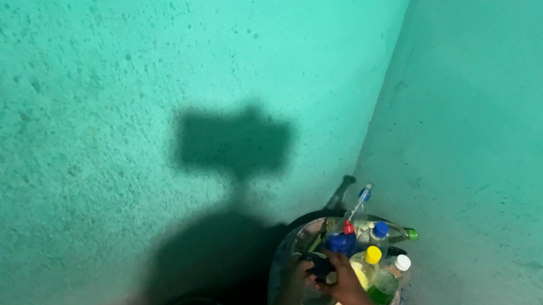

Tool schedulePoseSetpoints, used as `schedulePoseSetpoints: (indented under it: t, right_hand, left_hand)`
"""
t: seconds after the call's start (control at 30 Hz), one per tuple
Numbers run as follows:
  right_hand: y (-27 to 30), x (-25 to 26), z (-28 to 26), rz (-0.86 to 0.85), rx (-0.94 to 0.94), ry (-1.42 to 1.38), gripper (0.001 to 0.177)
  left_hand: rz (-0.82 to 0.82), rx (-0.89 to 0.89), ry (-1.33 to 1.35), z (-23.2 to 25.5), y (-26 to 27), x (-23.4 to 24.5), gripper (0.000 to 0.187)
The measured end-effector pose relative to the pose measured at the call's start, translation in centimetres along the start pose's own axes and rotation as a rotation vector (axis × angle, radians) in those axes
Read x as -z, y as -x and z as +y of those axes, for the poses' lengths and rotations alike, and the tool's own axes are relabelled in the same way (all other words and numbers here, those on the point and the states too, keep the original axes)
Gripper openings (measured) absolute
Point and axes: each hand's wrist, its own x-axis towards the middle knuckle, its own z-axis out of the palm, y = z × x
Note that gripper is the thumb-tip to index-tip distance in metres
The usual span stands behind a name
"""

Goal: The person wipes a concrete ledge using a cloth, dipping the cloth into a container of liquid several times to dampen it.

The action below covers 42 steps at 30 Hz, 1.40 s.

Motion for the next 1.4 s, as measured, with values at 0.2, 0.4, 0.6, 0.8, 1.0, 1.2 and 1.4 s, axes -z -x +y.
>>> schedulePoseSetpoints:
  t: [0.2,0.4,0.6,0.8,1.0,1.2,1.4]
  right_hand:
    - [-0.6,-3.1,4.1,-0.027,-0.25,-0.267,0.051]
    - [-1.4,-0.8,4.2,-0.047,-0.155,-0.081,0.056]
    - [-0.7,1.3,-0.5,-0.213,0.02,-0.388,0.06]
    - [0.1,1.5,-1.0,-0.157,-0.218,-0.652,0.054]
    - [0.5,-1.6,0.6,0.087,-0.356,-0.939,0.048]
    - [1.4,-1.9,-2.6,-0.027,-0.558,-1.462,0.04]
    - [-0.5,-2.6,1.6,-0.13,-0.481,-1.13,0.036]
  left_hand:
    - [-0.106,-0.731,-0.818,-0.3,2.0,2.2,0.047]
    - [0.051,0.055,-0.013,-0.3,2.1,2.1,0.042]
    - [0.071,0.352,0.067,-0.4,1.2,0.9,0.037]
    - [-0.105,0.109,0.385,-0.6,1.5,1.7,0.033]
    - [0.047,0.156,0.097,0.2,1.7,1.6,0.039]
    - [-0.261,-0.138,-0.138,-1.9,2.8,0.6,0.049]
    - [-0.303,-0.542,-0.785,-2.9,2.7,0.6,0.065]
